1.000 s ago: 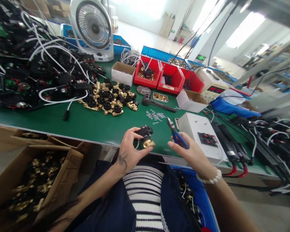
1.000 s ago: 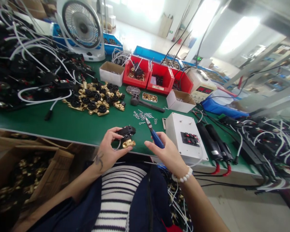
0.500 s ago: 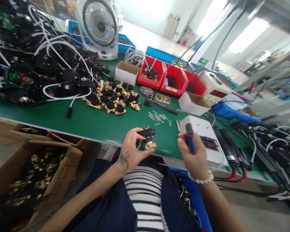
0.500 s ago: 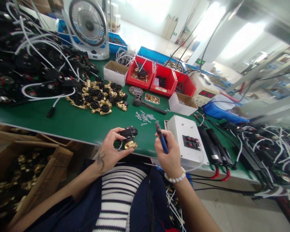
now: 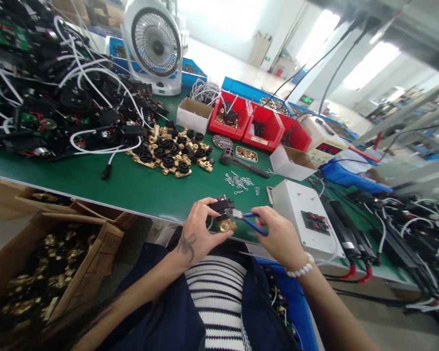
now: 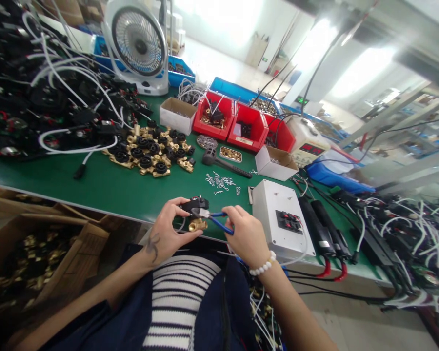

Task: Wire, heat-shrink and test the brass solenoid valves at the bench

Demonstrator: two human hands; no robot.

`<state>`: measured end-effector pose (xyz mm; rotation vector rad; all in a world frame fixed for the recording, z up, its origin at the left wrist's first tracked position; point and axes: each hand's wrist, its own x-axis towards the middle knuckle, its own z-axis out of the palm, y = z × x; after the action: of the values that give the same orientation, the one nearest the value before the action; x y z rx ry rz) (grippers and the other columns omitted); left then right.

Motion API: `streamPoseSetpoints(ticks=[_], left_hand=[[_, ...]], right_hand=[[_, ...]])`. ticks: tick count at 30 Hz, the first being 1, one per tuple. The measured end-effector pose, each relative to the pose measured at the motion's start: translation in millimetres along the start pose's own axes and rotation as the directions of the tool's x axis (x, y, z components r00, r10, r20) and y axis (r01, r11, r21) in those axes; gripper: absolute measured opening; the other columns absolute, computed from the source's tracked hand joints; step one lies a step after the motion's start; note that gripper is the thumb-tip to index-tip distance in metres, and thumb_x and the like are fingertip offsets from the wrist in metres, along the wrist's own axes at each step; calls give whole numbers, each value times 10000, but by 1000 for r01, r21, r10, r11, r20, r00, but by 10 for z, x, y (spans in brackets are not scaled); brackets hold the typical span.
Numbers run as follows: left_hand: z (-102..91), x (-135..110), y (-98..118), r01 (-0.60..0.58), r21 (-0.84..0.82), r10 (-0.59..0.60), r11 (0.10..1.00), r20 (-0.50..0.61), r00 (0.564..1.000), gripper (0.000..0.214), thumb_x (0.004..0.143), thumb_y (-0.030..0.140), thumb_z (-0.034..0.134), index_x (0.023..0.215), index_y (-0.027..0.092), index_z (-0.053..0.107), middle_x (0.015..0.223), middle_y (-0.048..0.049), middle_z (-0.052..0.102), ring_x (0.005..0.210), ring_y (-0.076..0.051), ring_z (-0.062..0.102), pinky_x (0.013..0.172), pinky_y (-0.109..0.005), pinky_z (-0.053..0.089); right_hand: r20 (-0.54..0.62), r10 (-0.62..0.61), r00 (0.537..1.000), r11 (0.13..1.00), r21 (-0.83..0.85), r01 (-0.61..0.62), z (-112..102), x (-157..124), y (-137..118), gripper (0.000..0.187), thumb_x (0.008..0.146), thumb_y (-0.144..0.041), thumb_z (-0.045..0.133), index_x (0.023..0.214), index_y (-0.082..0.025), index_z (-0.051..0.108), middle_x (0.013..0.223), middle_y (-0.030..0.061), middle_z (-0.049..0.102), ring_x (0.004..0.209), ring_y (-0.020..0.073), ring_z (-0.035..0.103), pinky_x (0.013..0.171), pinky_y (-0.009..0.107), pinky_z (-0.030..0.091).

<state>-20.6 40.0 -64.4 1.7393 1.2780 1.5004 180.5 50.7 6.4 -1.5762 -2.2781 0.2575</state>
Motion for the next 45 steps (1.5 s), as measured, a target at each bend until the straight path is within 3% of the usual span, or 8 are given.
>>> streamPoseSetpoints(ticks=[4, 8, 20, 25, 28, 31, 35, 45], left_hand=[[-1, 12, -9, 16, -31, -16, 999, -6, 1000, 392, 652, 253, 827, 886, 200, 517, 1151, -113, 622, 1110, -275, 614, 937, -479, 502], [-3, 15, -23, 47, -44, -48, 998, -7, 999, 400, 636, 255, 832, 877, 197, 518, 1162, -118, 616, 1117, -280, 612, 948, -489, 496], [-109, 99, -40, 146, -49, -140, 988, 105, 985, 396, 667, 310, 801, 912, 210, 506, 1182, -97, 603, 1106, -249, 613, 920, -459, 525], [-227, 187, 21, -12, 33, 8, 999, 110, 994, 469, 690, 309, 808, 1026, 215, 494, 1220, -113, 583, 1150, -261, 599, 962, -474, 520], [-260, 228, 174, -180, 90, 164, 980, 156, 974, 500, 699, 302, 820, 1066, 215, 492, 1234, -120, 587, 1152, -260, 600, 968, -467, 524], [-243, 245, 364, -367, 125, 341, 922, 186, 921, 497, 716, 305, 821, 1074, 213, 489, 1220, -125, 599, 1172, -263, 591, 970, -446, 532], [-229, 237, 553, -496, 106, 457, 862, 262, 850, 475, 755, 377, 797, 1085, 212, 498, 1233, -135, 605, 1211, -277, 573, 990, -451, 533], [-251, 173, 715, -540, -11, 531, 842, 198, 824, 151, 862, 71, 648, 963, 176, 606, 1212, -88, 641, 1202, -192, 589, 1066, -356, 490]], right_hand=[[-252, 71, 965, 997, 50, -61, 48, -19, 26, 178, 855, -205, 465, 1012, -218, 549, 773, 14, 592, 621, 166, 551, 591, 275, 443], [-26, -44, 999, 999, 6, 44, 114, -5, 39, 209, 714, -118, 507, 879, -218, 588, 734, 11, 604, 601, 166, 560, 553, 262, 416], [-53, 128, 990, 988, -76, -132, 384, -19, 60, 216, 872, -208, 577, 1080, -199, 636, 838, 36, 649, 707, 183, 635, 660, 279, 511], [-166, 234, 958, 963, -99, -252, 381, 23, 245, 433, 815, -424, 714, 1143, -144, 670, 1105, 205, 639, 1065, 381, 607, 879, 526, 507], [-217, 226, 950, 959, 222, -178, 273, 6, 184, 486, 901, -460, 604, 1295, -176, 582, 1244, 183, 610, 1168, 326, 581, 989, 525, 473], [2, 201, 980, 604, 787, -126, 155, -82, -33, 614, 963, -507, 500, 1475, -197, 360, 1065, 109, 699, 969, 231, 688, 893, 438, 554], [110, 121, 986, 198, 971, -133, 80, -234, -304, 672, 890, -437, 668, 1453, -259, 349, 1112, 62, 699, 980, 198, 691, 876, 356, 566], [-30, 177, 984, 135, 991, 6, -3, -426, -452, 620, 852, -403, 733, 1385, -324, 426, 1267, 71, 638, 1089, 232, 654, 972, 424, 546]])
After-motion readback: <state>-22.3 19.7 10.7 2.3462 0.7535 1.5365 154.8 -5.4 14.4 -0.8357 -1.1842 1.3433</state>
